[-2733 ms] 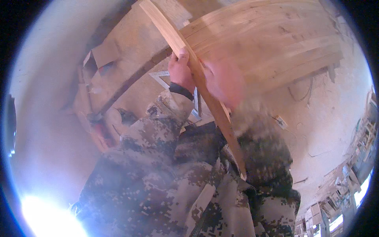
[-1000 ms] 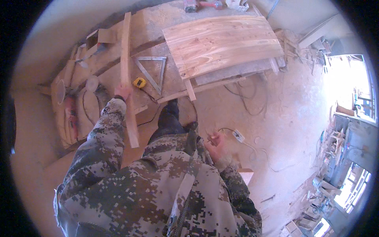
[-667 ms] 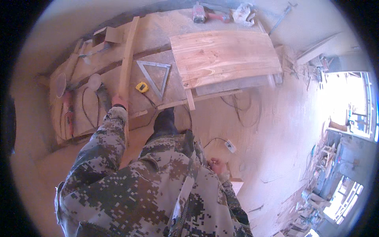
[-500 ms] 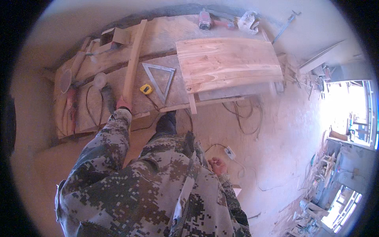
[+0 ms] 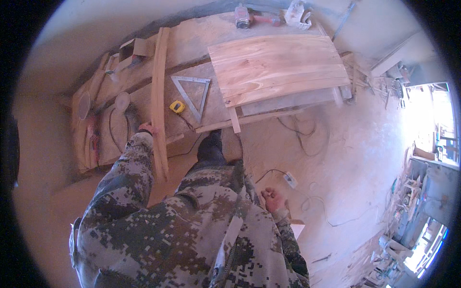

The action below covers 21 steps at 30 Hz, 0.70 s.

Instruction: The person aligns and marks wooden planks on a workbench using a pencil and a try square. They repeatedly position the planks, draw lines, and adjust the layout to prepare for assembly.

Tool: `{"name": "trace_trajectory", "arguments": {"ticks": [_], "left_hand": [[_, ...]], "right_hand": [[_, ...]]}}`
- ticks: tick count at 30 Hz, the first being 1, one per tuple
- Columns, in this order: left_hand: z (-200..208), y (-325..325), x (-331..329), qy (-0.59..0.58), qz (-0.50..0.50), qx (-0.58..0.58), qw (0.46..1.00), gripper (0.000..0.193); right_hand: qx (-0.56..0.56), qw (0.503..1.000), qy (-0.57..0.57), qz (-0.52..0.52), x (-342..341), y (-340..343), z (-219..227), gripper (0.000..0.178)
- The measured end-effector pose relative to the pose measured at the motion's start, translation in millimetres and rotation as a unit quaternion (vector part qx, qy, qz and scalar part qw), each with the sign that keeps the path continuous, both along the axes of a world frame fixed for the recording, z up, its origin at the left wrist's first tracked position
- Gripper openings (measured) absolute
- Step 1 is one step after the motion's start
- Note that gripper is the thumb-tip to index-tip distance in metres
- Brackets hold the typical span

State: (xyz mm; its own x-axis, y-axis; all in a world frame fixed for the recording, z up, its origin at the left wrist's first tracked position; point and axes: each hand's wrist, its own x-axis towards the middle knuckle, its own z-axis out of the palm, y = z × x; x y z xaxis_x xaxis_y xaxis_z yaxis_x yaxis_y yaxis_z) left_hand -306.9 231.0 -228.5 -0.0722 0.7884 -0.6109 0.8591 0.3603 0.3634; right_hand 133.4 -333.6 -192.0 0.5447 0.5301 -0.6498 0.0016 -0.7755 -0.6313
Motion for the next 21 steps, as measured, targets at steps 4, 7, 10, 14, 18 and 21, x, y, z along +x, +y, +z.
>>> {"name": "trace_trajectory", "arguments": {"ticks": [4, 7, 10, 14, 18, 21], "left_hand": [[-9.8, -3.0, 0.7, 0.011, -0.116, 0.062, 0.991, 0.057], [0.4, -19.8, 17.2, -0.290, 0.073, -0.002, 0.954, 0.048], [25.5, -38.2, 63.3, -0.407, 0.180, -0.071, 0.893, 0.034], [63.8, -49.2, 152.3, -0.571, 0.191, -0.137, 0.787, 0.033], [84.4, -62.3, 225.8, -0.561, 0.190, -0.121, 0.797, 0.032], [97.6, -80.2, 255.1, -0.532, 0.201, -0.123, 0.813, 0.031]], "right_hand": [[-0.007, 1.000, 0.008, 0.025, 7.9, 2.8, 7.6, 0.036], [0.062, 0.996, 0.058, -0.030, 9.4, 14.2, 24.1, 0.027], [0.065, 0.996, 0.001, 0.063, 16.8, 54.0, 55.7, 0.030], [0.115, 0.980, 0.013, 0.163, 20.7, 161.9, 106.8, 0.038], [0.148, 0.964, -0.045, 0.216, 1.9, 260.8, 140.1, 0.050], [0.074, 0.974, -0.027, 0.212, -8.1, 291.1, 144.5, 0.052]]}}
